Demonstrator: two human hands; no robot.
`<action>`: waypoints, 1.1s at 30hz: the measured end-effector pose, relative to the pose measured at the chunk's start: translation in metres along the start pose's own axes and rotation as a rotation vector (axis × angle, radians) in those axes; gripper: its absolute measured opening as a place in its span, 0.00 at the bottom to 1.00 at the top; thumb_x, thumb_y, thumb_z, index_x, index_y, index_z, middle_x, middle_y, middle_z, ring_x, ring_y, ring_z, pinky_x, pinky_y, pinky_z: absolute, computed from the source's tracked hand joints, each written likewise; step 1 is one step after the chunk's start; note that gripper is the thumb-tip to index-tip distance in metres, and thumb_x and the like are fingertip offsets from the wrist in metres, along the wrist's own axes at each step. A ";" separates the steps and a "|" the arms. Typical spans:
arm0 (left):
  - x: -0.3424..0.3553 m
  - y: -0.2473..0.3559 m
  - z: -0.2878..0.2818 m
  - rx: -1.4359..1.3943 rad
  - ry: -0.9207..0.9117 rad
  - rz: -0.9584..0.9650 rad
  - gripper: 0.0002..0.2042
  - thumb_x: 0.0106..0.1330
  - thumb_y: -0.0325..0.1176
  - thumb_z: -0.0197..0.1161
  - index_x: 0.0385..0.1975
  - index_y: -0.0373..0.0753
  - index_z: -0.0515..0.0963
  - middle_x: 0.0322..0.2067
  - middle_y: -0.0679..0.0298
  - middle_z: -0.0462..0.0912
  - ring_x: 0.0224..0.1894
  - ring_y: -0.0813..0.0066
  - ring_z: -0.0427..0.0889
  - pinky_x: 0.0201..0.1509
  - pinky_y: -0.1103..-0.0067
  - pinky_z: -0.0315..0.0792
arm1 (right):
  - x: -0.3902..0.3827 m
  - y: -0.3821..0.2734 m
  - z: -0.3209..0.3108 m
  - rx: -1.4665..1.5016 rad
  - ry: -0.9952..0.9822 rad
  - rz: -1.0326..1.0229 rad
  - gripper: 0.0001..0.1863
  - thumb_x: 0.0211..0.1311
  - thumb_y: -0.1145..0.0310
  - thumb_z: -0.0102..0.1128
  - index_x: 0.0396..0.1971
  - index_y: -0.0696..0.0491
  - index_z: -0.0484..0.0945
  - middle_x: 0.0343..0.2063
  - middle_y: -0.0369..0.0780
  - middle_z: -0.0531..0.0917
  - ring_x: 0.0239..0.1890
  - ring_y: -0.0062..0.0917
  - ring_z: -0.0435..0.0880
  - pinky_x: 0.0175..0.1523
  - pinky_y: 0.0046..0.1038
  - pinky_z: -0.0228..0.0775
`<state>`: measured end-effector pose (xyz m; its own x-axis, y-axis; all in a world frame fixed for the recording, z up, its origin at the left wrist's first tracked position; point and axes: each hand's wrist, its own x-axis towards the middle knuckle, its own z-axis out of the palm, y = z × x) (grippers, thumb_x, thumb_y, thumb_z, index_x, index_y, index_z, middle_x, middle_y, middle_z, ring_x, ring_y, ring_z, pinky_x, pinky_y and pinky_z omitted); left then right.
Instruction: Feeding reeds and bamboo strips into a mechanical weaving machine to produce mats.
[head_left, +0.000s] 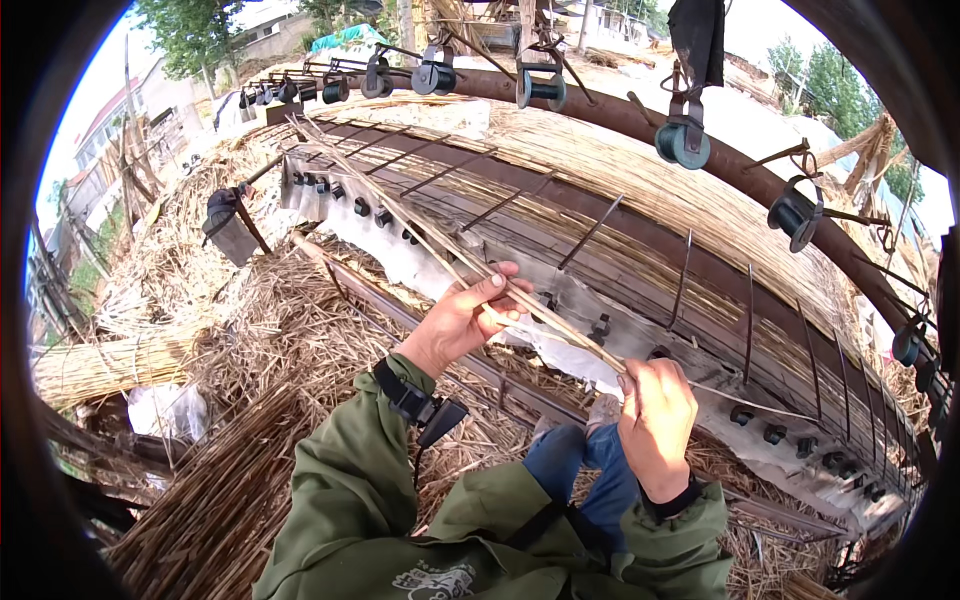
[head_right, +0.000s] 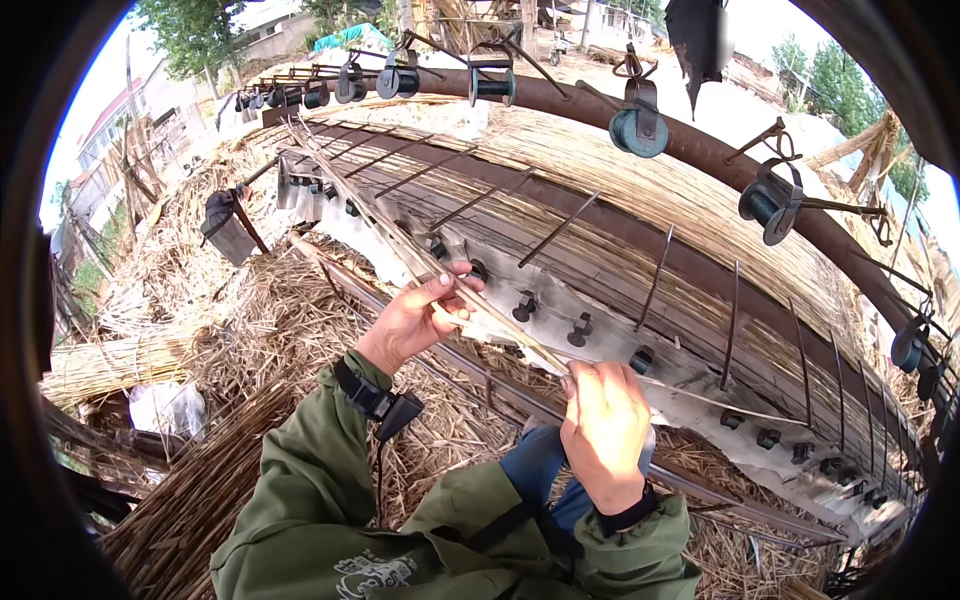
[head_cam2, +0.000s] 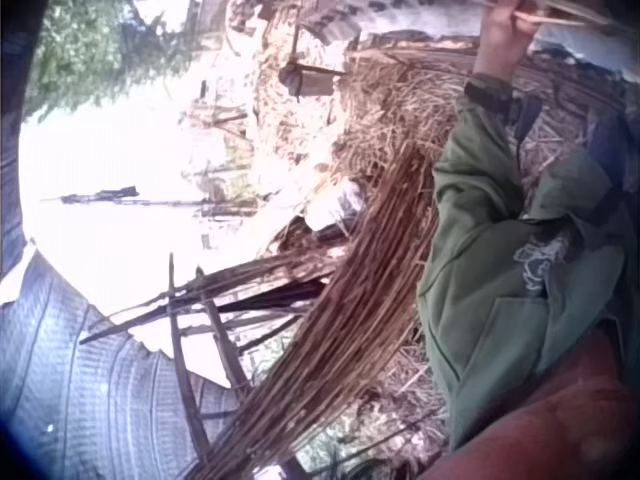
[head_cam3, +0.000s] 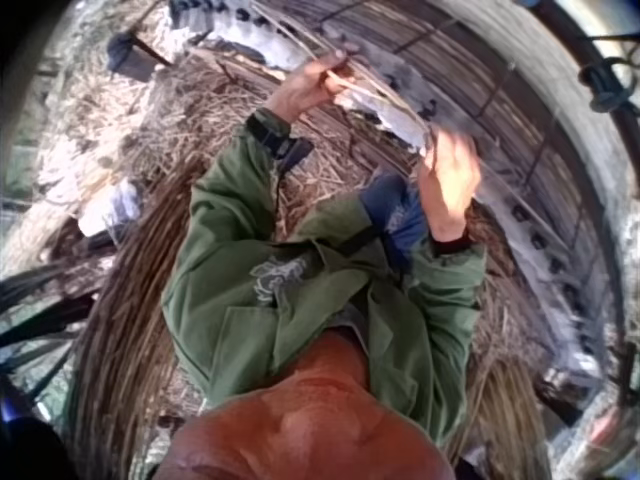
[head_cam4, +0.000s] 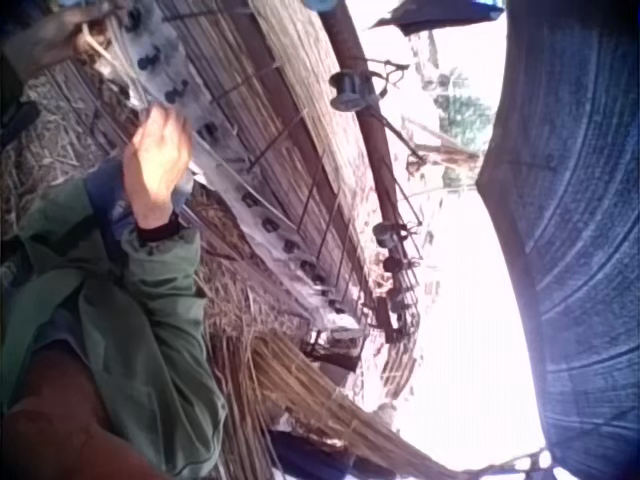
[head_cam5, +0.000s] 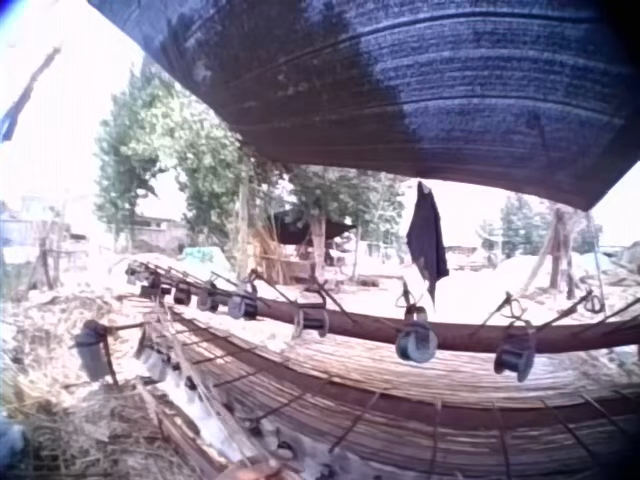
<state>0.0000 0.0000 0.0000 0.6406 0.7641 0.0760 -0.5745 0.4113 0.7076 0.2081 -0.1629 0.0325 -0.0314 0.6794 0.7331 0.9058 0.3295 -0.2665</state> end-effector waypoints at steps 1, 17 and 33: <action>-0.001 0.001 -0.001 0.002 0.008 0.028 0.16 0.62 0.32 0.53 0.48 0.33 0.66 0.42 0.51 0.74 0.36 0.65 0.77 0.40 0.77 0.75 | 0.000 -0.001 0.001 0.019 0.023 0.037 0.09 0.45 0.80 0.57 0.29 0.56 0.73 0.24 0.42 0.73 0.27 0.38 0.73 0.31 0.33 0.66; 0.003 0.010 -0.006 -0.206 0.176 0.023 0.12 0.65 0.40 0.48 0.35 0.38 0.71 0.29 0.56 0.78 0.25 0.66 0.77 0.29 0.75 0.77 | -0.001 -0.002 0.003 0.151 -0.002 0.039 0.07 0.45 0.80 0.53 0.27 0.57 0.70 0.25 0.42 0.72 0.29 0.37 0.71 0.33 0.34 0.63; 0.035 0.023 0.005 -0.053 0.248 0.086 0.10 0.67 0.36 0.44 0.28 0.37 0.66 0.21 0.62 0.75 0.24 0.71 0.76 0.29 0.74 0.73 | -0.034 0.007 -0.024 0.882 0.599 0.202 0.17 0.62 0.56 0.48 0.28 0.55 0.61 0.24 0.35 0.59 0.29 0.21 0.59 0.35 0.22 0.53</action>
<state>0.0122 0.0338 0.0220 0.4474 0.8932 -0.0452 -0.6513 0.3601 0.6679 0.2260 -0.1997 0.0206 0.5124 0.4218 0.7480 0.2411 0.7654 -0.5967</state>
